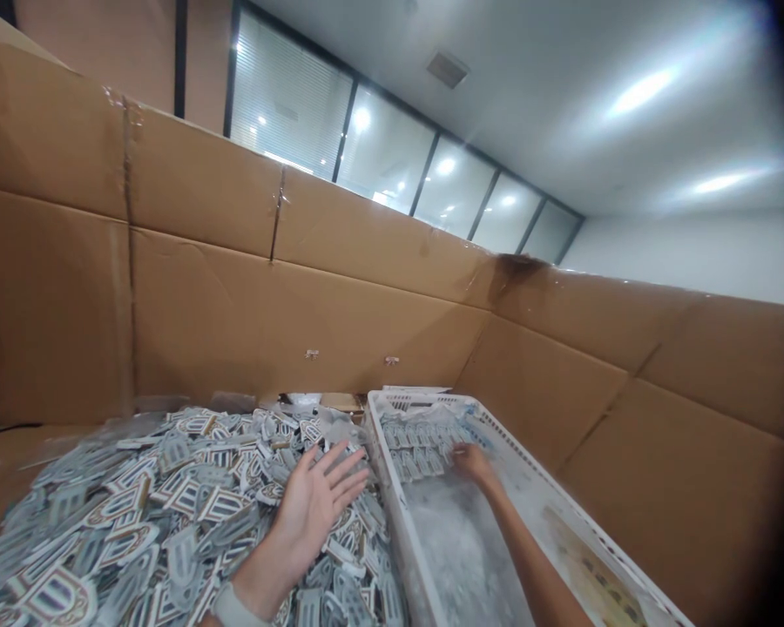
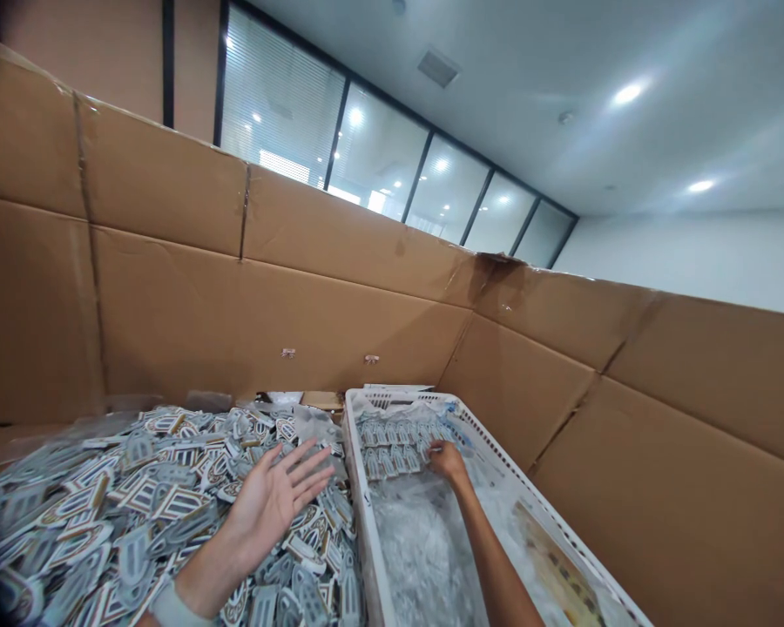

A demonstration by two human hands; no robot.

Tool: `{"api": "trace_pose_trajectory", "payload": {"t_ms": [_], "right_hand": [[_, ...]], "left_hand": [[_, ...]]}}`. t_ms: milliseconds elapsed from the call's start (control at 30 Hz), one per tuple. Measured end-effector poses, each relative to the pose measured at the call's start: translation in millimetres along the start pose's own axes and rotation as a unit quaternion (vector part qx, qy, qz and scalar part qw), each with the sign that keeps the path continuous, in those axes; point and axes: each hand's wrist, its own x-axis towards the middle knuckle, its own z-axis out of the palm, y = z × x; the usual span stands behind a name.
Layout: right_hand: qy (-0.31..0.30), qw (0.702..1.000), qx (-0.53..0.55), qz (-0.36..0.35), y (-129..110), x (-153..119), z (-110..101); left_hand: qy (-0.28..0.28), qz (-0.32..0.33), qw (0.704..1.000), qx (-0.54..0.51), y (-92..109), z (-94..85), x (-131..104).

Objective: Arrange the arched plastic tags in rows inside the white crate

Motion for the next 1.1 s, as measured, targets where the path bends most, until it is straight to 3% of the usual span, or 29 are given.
{"api": "trace_pose_trajectory", "payload": {"t_ms": [433,567,667,900,1000,1100], "right_hand": [[-0.035,0.995,-0.095,0.024,16,0,3],[-0.03,0.991,-0.133,0.021,7,-11,0],[-0.001,0.987,-0.162,0.012,-13,-21,-18],[0.131,0.966,-0.199,-0.1,-83,-64,-96],[0.125,0.956,-0.208,-0.165,-86,-99,-99],[0.06,0.951,-0.193,-0.232,-66,-131,-78]], "left_hand": [[-0.009,0.004,1.0,0.005,-1,-2.0,1],[-0.008,0.003,1.0,0.01,0,-0.7,-1],[-0.011,0.004,1.0,0.013,0,-1.4,-1],[-0.037,-0.006,0.999,0.017,0,-9.8,5],[-0.059,0.001,0.997,0.053,-6,-8.8,3],[-0.119,0.004,0.986,0.115,-18,-4.6,-2]]}}
